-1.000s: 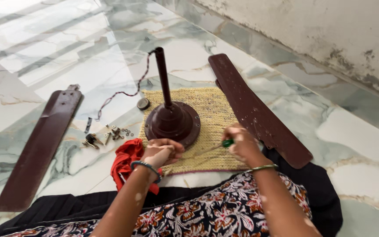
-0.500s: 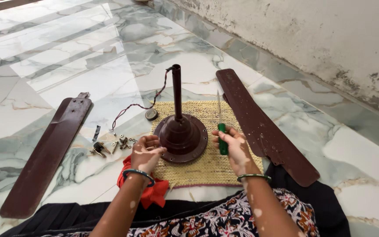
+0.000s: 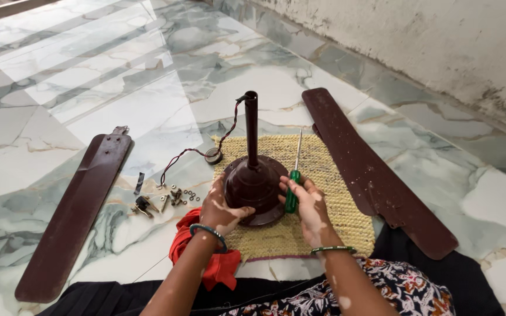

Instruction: The person cleans the fan motor housing with a red cloth, then attaches the fan cap to the motor housing and secures it with a screwdriver. They then insert a small black component into the top of the motor housing and wipe a fan blade with the cloth.

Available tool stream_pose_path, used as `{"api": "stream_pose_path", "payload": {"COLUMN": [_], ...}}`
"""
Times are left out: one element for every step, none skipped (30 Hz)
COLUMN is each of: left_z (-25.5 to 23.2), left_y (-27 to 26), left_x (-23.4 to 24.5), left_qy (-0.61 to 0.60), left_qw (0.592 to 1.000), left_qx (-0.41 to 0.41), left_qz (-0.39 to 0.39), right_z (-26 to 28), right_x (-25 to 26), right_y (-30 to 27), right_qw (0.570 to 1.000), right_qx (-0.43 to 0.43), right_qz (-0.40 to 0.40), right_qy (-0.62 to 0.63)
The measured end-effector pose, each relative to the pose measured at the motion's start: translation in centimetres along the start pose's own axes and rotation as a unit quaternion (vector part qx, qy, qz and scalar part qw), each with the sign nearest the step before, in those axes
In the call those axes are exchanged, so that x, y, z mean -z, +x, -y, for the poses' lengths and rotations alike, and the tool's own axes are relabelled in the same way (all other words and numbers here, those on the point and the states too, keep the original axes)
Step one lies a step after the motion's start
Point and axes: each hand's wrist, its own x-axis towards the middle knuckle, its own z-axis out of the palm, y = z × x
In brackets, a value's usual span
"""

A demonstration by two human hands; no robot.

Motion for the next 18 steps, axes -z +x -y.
{"api": "stream_pose_path", "payload": {"left_z": [0.1,0.2,0.3,0.4,0.4,0.4,0.4,0.4,0.4,0.5,0.5,0.6,0.6,0.6,0.5,0.4,0.3,0.2], "left_y": [0.3,0.5,0.6,0.8,0.9,1.1,1.2,1.3,1.4,1.4,1.4,1.4,1.4,1.4,1.4,1.4,1.4,1.4], "left_x": [0.0,0.0,0.0,0.0,0.1,0.1,0.0,-0.1,-0.2,-0.3,-0.4,-0.4,-0.5,-0.6,-0.7,-0.8,-0.8,-0.9], "left_qy": [0.002,-0.001,-0.003,-0.006,0.013,0.033,0.052,0.068,0.084,0.099,0.088,0.077,0.065,0.067,0.069,0.07,0.071,0.071], "left_qw": [1.0,1.0,1.0,0.999,0.999,0.998,0.997,0.996,0.995,0.993,0.995,0.996,0.997,0.997,0.996,0.995,0.995,0.996], "left_qx": [-0.006,-0.002,0.0,0.003,0.005,0.007,0.009,0.009,0.008,0.007,-0.005,-0.017,-0.031,-0.043,-0.055,-0.067,-0.063,-0.06], "left_qz": [0.006,0.016,0.026,0.036,0.043,0.049,0.055,0.056,0.058,0.059,0.049,0.038,0.027,0.02,0.012,0.003,0.004,0.004], "right_z": [0.1,0.1,0.2,0.2,0.3,0.3,0.4,0.4,0.5,0.5,0.6,0.6,0.6,0.6,0.7,0.7,0.8,0.8], "right_x": [0.1,0.1,0.2,0.2,0.1,0.1,0.1,0.1,0.1,0.1,0.0,0.0,-0.1,-0.2,-0.3,-0.5,-0.5,-0.5], "right_y": [0.2,0.3,0.3,0.3,0.4,0.4,0.4,0.4,0.4,0.4,0.5,0.4,0.4,0.4,0.4,0.4,0.4,0.3], "right_qw": [1.0,1.0,1.0,1.0,1.0,1.0,1.0,1.0,1.0,1.0,1.0,1.0,1.0,1.0,0.999,0.999,0.999,0.999], "right_qx": [-0.003,-0.005,-0.007,-0.009,-0.011,-0.012,-0.012,-0.013,-0.015,-0.017,-0.018,-0.018,-0.017,-0.016,-0.022,-0.027,-0.033,-0.032], "right_qz": [0.0,0.0,-0.001,-0.002,-0.003,-0.002,-0.001,0.0,-0.001,-0.001,-0.002,-0.006,-0.01,-0.013,-0.017,-0.021,-0.025,-0.023], "right_qy": [-0.001,-0.002,-0.002,-0.003,-0.004,-0.001,0.001,0.003,0.006,0.01,0.013,0.005,-0.002,-0.01,-0.018,-0.027,-0.036,-0.036]}}
